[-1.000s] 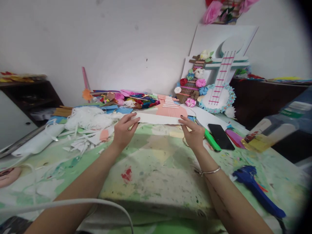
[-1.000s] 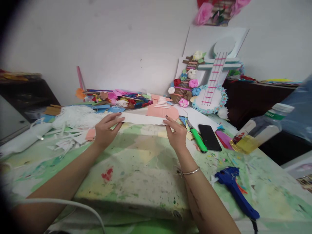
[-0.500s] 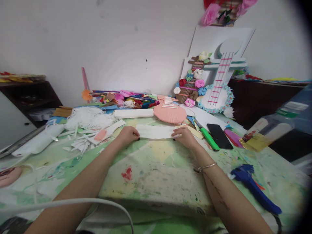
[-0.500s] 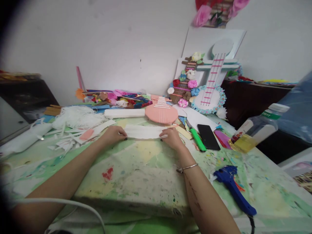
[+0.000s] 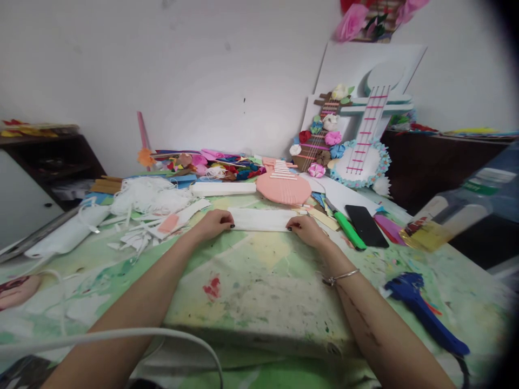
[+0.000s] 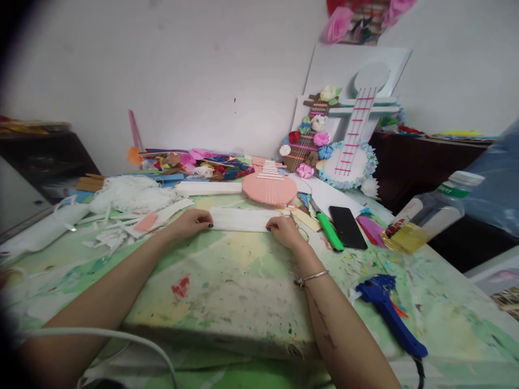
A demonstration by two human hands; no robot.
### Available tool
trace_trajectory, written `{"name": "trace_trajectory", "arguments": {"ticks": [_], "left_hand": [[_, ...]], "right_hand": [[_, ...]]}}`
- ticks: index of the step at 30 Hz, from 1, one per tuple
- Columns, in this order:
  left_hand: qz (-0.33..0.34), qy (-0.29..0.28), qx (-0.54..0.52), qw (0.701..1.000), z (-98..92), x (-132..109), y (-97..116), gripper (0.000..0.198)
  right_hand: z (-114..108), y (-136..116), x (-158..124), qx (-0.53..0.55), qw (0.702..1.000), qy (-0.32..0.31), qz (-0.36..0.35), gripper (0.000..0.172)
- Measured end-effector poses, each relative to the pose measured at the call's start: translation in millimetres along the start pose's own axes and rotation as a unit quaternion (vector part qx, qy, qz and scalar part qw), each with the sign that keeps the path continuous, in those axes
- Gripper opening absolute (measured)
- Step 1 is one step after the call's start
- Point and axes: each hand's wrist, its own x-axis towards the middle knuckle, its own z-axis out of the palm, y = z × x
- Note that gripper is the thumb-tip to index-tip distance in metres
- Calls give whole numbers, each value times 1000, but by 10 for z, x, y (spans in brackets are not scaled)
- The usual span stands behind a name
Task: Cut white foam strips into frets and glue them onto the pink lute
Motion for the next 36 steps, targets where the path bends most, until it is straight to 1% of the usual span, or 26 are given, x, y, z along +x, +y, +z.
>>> {"name": "trace_trajectory", "arguments": {"ticks": [4,11,16,19,21,22,23,24,25,26,29,32,34,36], "left_hand": [[6,4,24,1000,14,9,-23,16],[26,-10,46,999,28,-1,-41,15],[64,-1,79,995,47,-17,-79,12],[85,32,100,991,67,-25,-15,12],[110,75,110,985,110,-50,119,16],[130,99,114,980,148,-72,213,18],[169,145,121,967,199,-98,320,19],[219,154,131,955,261,-128,433,20],[258,145,143,944,333,-159,544,21],[288,119,166,936,410,-187,645,23],[316,63,232,918,613,-240,841,32],[296,37,268,916,703,-244,869,47],[271,28,273,923,704,-239,845,54],[252,20,268,929,687,-237,825,56]], "right_hand": [[7,7,2,-3,1000,-2,8,21],[35,23,10,3,1000,-1,20,19],[51,21,13,15,1000,-4,27,19],[61,29,14,22,999,-3,34,19],[68,38,16,28,999,-2,37,19],[71,42,17,31,999,-2,38,19],[73,45,18,34,999,-2,38,19],[75,47,19,36,999,-2,39,19],[77,47,20,39,998,-2,39,19],[78,47,21,41,998,-1,39,19],[85,47,27,44,998,0,38,19],[96,56,33,43,998,1,39,19],[103,65,35,42,998,0,39,18],[107,73,34,38,999,0,38,18]]}}
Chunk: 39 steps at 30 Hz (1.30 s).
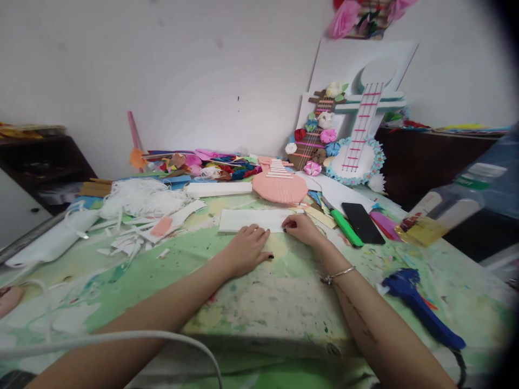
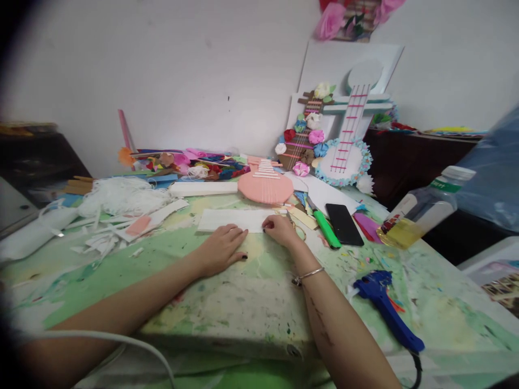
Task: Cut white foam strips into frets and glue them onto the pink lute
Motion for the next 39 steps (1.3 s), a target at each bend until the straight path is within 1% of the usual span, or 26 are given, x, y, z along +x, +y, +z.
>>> {"name": "trace_trajectory", "arguments": {"ticks": [6,9,13,16,19,21,24,26,28,31,33,35,39], "left_hand": [[-20,-13,-34,999,-17,-5,-20,50],[-27,-19,-49,998,-16,-4,-24,48],[-38,-20,-58,997,-28,0,-3,48],[-28,-11,-89,996,-47,-8,-15,44],[-20,0,-172,985,-54,-60,-134,31],[-38,12,-230,972,-44,-132,-281,27],[-70,45,-266,960,-19,-276,-542,23],[-70,58,-262,961,-10,-368,-698,23],[-55,72,-234,968,-13,-433,-821,22],[-32,87,-184,979,-32,-470,-933,21],[-14,85,-161,983,-49,-470,-964,22],[-2,72,-147,987,-67,-465,-968,22],[-7,43,-136,990,-101,-461,-949,21]], "right_hand": [[-34,-46,-7,-36,999,12,-9,19],[-50,-138,-17,-65,997,18,-42,25],[-1,-305,-57,-81,990,-17,-111,36],[42,-395,-91,-86,987,-36,-133,36],[35,-421,-101,-95,986,-39,-127,33],[9,-406,-95,-101,987,-39,-118,31],[-29,-357,-76,-107,988,-39,-104,26],[-40,-315,-62,-110,989,-38,-95,23],[-42,-275,-51,-112,989,-38,-87,21],[-48,-234,-44,-115,989,-38,-79,21],[-60,-226,-45,-119,989,-41,-79,20],[-75,-232,-49,-125,988,-44,-83,19],[-93,-256,-59,-138,985,-48,-96,16]]}}
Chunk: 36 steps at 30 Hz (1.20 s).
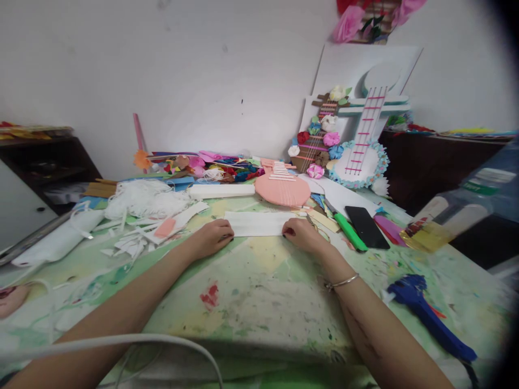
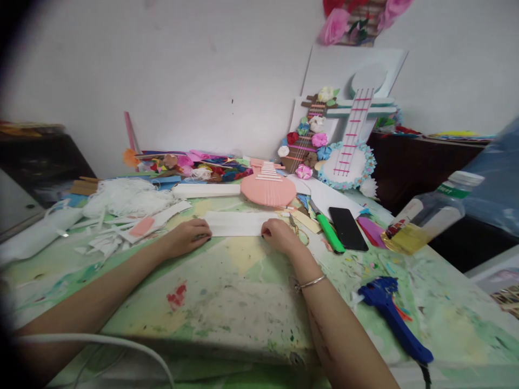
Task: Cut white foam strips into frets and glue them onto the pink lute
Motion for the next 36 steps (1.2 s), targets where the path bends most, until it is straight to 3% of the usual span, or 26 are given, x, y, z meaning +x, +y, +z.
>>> {"name": "trace_trajectory", "arguments": {"ticks": [5,18,24,36], "left_hand": [[0,-3,-4,1000,14,9,-3,22],[27,-9,130,991,104,86,81,23],[70,-14,161,984,149,137,137,27],[21,6,104,994,181,149,131,25]], "right_hand": [[19,-20,1,-18,1000,-4,-15,15],[6,-26,-15,-46,998,-10,-39,11],[48,-218,22,-78,996,-3,-53,12],[172,-561,121,-144,982,4,-123,22]]}}
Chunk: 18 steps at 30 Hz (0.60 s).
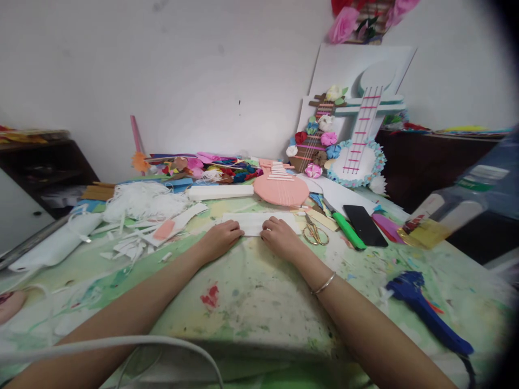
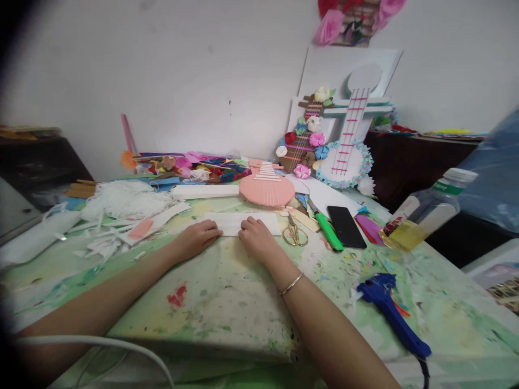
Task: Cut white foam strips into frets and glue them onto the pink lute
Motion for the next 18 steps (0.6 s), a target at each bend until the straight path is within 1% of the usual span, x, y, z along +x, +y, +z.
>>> {"name": "trace_trajectory", "arguments": {"ticks": [4,7,12,18], "left_hand": [[-19,22,-73,997,-18,-19,9,23],[-22,15,-94,995,-39,-25,29,22],[-19,3,-80,997,-50,-9,72,17],[7,7,-53,999,-35,4,61,23]], "right_hand": [[36,-22,-3,-12,1000,-2,-5,18],[53,-23,-8,-11,1000,-3,-6,13],[83,-18,7,15,1000,1,4,13],[111,42,15,82,996,10,37,18]]}}
